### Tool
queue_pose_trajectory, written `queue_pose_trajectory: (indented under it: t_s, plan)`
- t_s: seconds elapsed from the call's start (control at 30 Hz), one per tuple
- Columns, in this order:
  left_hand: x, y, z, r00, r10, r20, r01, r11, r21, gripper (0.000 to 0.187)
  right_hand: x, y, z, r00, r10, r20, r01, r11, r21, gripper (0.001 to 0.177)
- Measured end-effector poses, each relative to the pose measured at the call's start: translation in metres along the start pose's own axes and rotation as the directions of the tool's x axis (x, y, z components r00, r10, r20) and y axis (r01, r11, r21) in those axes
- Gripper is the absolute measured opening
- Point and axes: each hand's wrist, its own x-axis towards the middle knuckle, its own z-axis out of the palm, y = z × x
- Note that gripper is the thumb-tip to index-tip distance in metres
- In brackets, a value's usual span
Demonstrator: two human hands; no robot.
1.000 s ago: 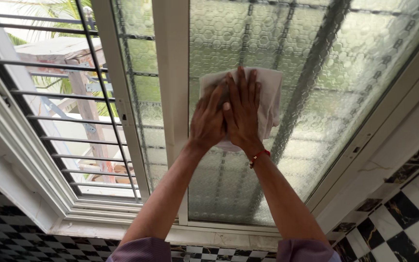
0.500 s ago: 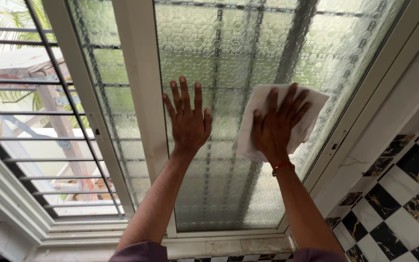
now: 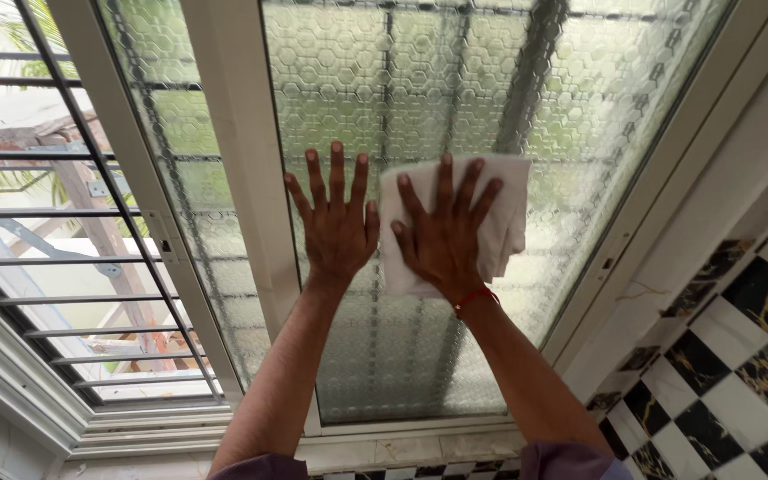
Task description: The person wipes a glass window panel with a white cloth, moving the cloth in circular and side-to-side motions across the surface.
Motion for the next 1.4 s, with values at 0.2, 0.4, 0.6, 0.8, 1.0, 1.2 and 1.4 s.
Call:
queue_pose_trajectory:
  t_s: [0.2,0.4,0.6,0.8,1.0,1.2,1.4]
  plan:
    - [0.007,0.002,-0.008,0.999,0.012,0.033,-0.012,1.000,0.004,0.066,-0.014,0.064,-0.012,0.984,0.166,0.056,-0.163,0.985,-0.055,0.066]
    - [0.047,0.008,-0.010,0.999,0.046,0.014,-0.046,0.999,0.024,0.073,0.049,0.057,-0.030,0.958,0.272,-0.089,-0.274,0.962,-0.011,0.065]
    - [0.043,0.008,-0.005,0.998,0.068,-0.018,-0.069,0.997,-0.026,0.071,0.042,0.017,-0.020,0.995,0.079,-0.052,-0.082,0.996,-0.046,0.063]
    - [0.043,0.007,-0.007,0.997,0.080,-0.007,-0.080,0.995,0.056,0.067,-0.004,0.033,0.003,1.000,0.008,-0.029,-0.010,0.998,-0.065,0.065]
    - [0.044,0.010,-0.013,0.998,0.066,0.023,-0.067,0.997,0.028,0.068,-0.014,0.081,-0.016,0.981,0.147,0.123,-0.136,0.986,-0.093,0.069]
    - [0.044,0.012,-0.015,0.998,0.064,0.017,-0.064,0.997,0.035,0.068,0.044,0.069,-0.043,0.971,0.233,-0.044,-0.233,0.972,0.016,0.067]
    - [0.042,0.011,-0.013,0.998,0.068,0.018,-0.069,0.997,0.033,0.067,0.040,0.027,-0.028,0.994,0.109,0.007,-0.108,0.994,-0.026,0.066]
